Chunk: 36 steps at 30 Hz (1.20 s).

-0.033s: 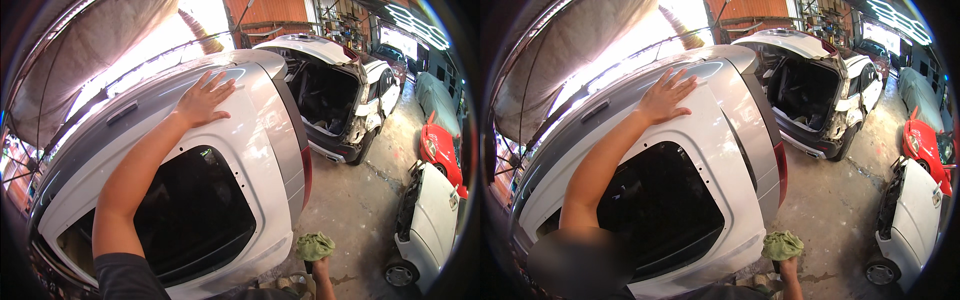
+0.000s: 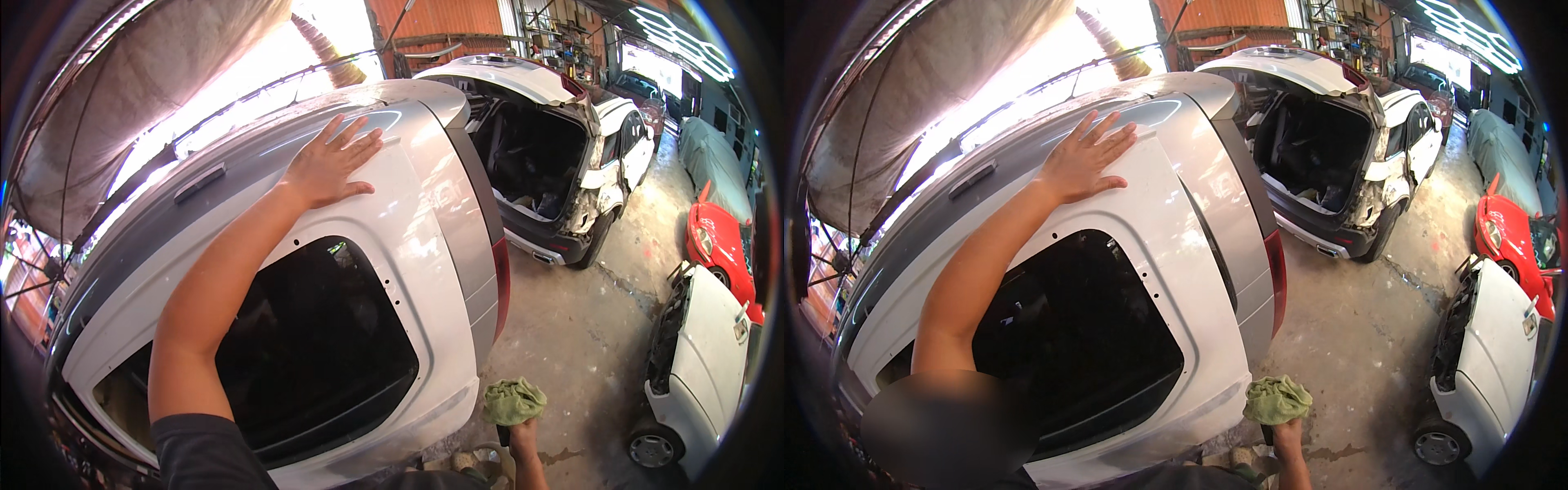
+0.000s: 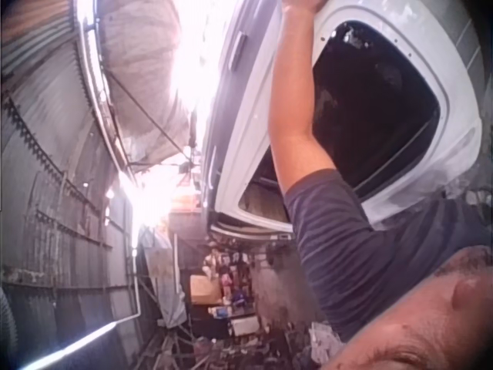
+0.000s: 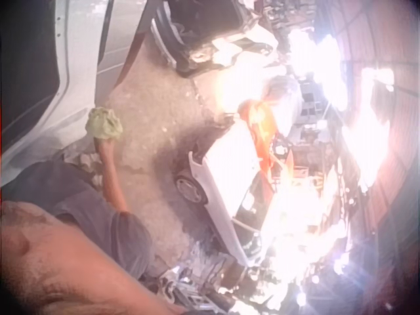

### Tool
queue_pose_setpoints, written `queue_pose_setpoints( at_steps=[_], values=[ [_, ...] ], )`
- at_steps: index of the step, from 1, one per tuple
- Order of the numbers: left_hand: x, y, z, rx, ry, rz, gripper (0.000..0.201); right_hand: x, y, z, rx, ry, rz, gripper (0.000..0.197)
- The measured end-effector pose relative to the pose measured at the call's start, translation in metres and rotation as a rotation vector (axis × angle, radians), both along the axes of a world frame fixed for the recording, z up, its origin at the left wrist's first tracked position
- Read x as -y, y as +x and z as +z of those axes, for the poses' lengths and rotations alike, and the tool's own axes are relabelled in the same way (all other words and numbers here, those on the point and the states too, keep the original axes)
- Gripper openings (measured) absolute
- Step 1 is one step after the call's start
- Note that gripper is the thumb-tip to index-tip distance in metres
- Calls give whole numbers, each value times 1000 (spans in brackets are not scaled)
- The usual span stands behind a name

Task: The person scrubs the exterior surface of a white car door with a sponge and water, then wipes it dry with a cloth. The person also scrubs the top edge of the door and wipes it clean.

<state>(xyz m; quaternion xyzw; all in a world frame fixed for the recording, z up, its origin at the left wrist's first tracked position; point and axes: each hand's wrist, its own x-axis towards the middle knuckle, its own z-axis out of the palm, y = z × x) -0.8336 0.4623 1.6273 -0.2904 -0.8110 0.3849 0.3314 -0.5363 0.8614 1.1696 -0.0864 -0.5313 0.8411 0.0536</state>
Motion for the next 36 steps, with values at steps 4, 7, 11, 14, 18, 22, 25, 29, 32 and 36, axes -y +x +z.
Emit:
queue_pose_setpoints(
  at_steps=[4,7,11,14,18,22,25,29,32,36],
  values=[
    [21,15,3,15,-38,25,90,9,-2,14,25,18,59,44],
    [39,30,4,32,-37,19,92,17,-2,21,31,10,68,46],
    [65,57,3,48,-11,34,91,19,-6,18,32,12,93,50],
    [83,82,2,44,6,52,91,20,-10,9,24,9,105,51],
    [108,114,-3,29,15,97,91,25,-11,16,38,-14,104,51],
    [132,144,-9,14,57,120,91,22,-12,7,62,17,145,57],
    [147,164,-20,-39,114,169,88,24,-9,-2,75,26,129,61],
    [160,186,-58,-162,337,229,85,27,-6,-12,64,29,193,60],
    [157,192,-67,-211,467,157,82,32,-6,2,7,57,262,55],
    [182,211,-65,-292,592,230,81,50,-9,20,10,131,288,56]
  ],
)
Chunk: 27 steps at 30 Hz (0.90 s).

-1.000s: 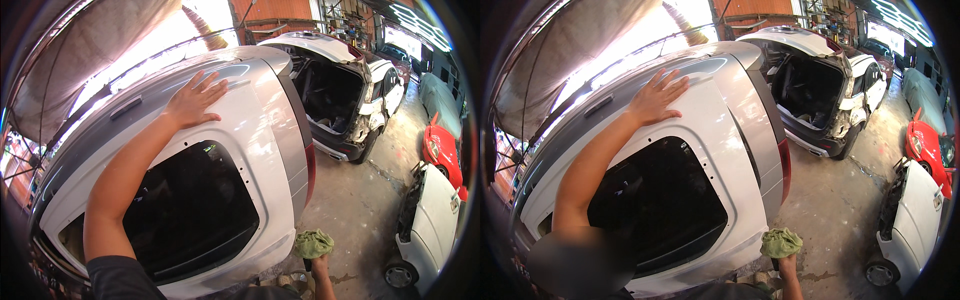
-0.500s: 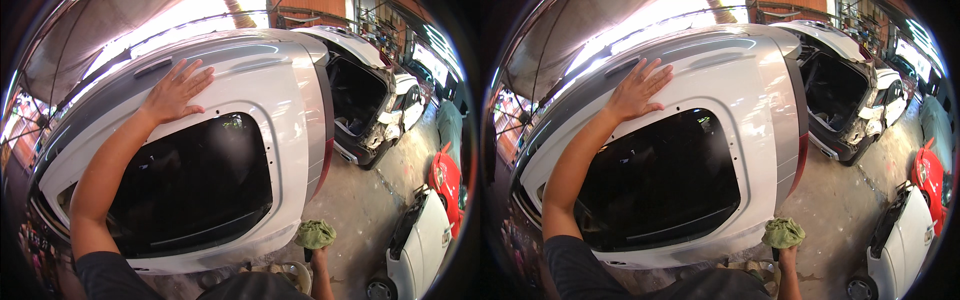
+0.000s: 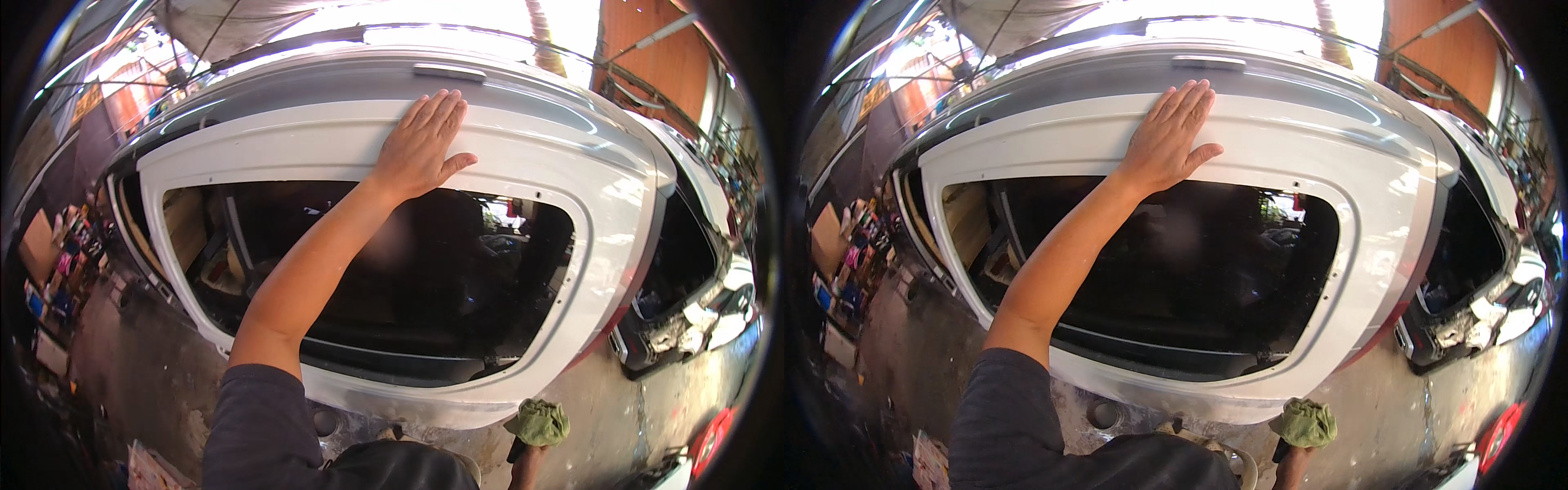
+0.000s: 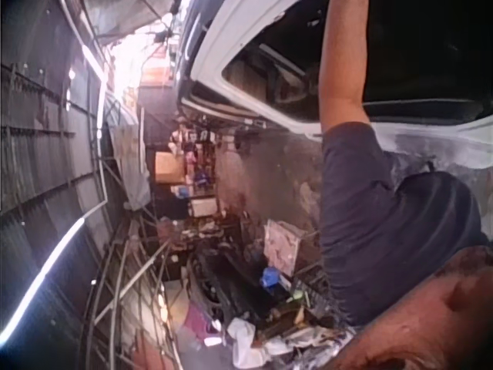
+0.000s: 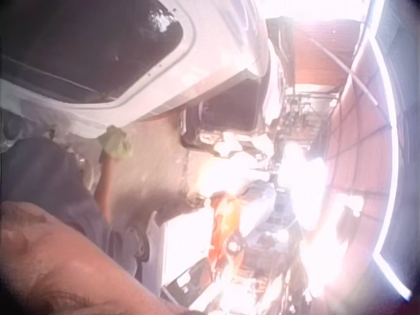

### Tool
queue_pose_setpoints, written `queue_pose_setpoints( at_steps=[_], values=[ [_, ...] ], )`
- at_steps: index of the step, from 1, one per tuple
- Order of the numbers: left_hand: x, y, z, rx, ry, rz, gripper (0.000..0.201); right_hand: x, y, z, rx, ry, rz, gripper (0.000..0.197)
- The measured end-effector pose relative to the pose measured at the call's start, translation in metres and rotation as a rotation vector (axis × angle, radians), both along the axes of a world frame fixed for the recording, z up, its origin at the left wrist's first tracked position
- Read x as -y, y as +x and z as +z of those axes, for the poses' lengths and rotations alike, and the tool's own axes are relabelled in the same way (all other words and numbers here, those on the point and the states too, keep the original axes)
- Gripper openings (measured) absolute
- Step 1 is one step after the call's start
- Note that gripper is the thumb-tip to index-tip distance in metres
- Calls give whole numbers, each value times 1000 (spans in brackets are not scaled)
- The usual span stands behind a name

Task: The person scrubs the exterior surface of a white car door with a sponge and water, then wipes it dry with a cloth. The person also scrubs the top edge of the door and wipes it clean.

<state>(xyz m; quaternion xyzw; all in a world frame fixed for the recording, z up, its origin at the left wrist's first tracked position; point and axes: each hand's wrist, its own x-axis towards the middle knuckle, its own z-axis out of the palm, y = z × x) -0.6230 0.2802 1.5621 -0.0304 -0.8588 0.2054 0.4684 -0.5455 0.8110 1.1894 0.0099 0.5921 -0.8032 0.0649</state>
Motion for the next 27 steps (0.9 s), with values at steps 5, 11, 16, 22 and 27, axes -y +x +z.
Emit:
queue_pose_setpoints(
  at_steps=[5,11,16,22,27],
  values=[
    [45,51,-11,-31,47,82,79,21,3,16,-20,-8,19,58],
    [15,42,-12,-51,187,72,83,42,-4,24,-34,-33,79,61],
    [-73,-31,-31,-87,270,-134,89,45,-8,25,-65,-26,60,63],
    [-118,-63,-31,-101,322,-204,86,48,-1,33,-75,-71,163,69],
    [-84,-28,-29,-64,326,-24,81,42,3,36,-93,-103,100,70]
  ],
)
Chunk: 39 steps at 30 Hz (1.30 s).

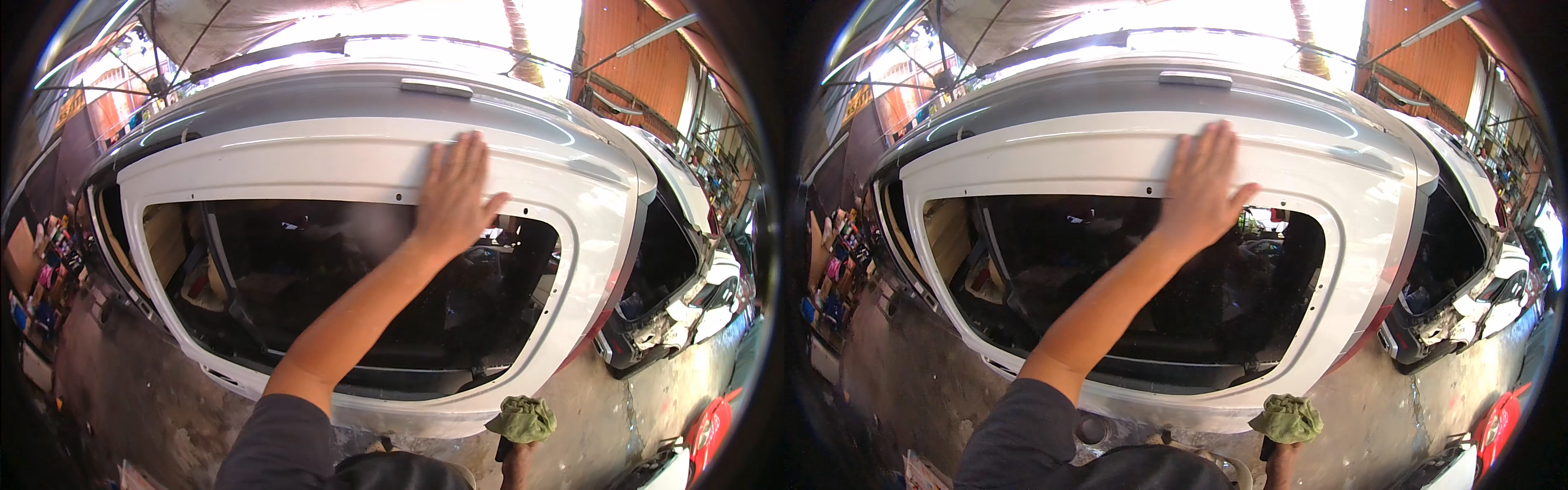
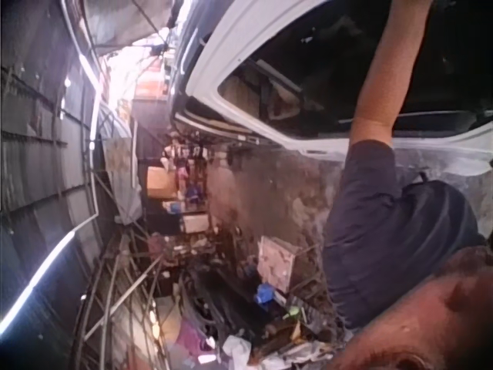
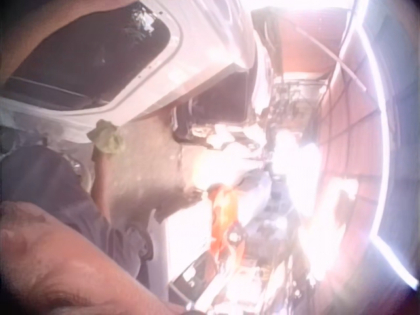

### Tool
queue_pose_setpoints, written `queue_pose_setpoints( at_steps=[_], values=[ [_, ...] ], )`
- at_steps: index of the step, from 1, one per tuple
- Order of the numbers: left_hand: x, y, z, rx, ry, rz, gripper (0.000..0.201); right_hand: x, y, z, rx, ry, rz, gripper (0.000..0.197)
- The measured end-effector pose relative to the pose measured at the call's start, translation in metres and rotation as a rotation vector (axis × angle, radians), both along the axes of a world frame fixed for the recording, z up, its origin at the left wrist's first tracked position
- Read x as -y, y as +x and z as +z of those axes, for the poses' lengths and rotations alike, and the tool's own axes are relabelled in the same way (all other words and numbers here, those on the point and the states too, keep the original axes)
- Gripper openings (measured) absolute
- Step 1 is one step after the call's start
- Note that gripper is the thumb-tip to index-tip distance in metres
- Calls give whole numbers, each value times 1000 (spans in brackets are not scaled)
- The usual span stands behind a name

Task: The person scrubs the exterior surface of a white car door with a sponge and water, then wipes it dry with a cloth. The person also scrubs the top edge of the door and wipes it clean.

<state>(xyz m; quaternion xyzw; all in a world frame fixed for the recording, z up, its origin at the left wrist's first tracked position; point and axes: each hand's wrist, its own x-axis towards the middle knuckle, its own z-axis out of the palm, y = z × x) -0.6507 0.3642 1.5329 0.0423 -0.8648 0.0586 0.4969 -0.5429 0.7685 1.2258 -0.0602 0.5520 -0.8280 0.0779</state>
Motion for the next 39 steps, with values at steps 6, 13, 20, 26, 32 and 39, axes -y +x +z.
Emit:
queue_pose_setpoints(
  at_steps=[6,13,20,26,32,39],
  values=[
    [48,39,3,-81,-78,125,61,-6,-7,-3,31,26,-31,66],
    [78,20,32,-67,-159,-164,33,-3,-10,12,128,60,21,66],
    [70,2,46,-120,-16,-330,15,0,-11,-4,117,51,-5,69],
    [73,-6,43,-175,2,-301,16,4,-10,-7,98,100,-10,64],
    [68,-18,42,-205,-22,-304,13,-15,-12,-40,100,152,-2,58],
    [90,-34,30,-246,-71,-312,18,-14,-11,-51,242,336,-77,60]
  ],
)
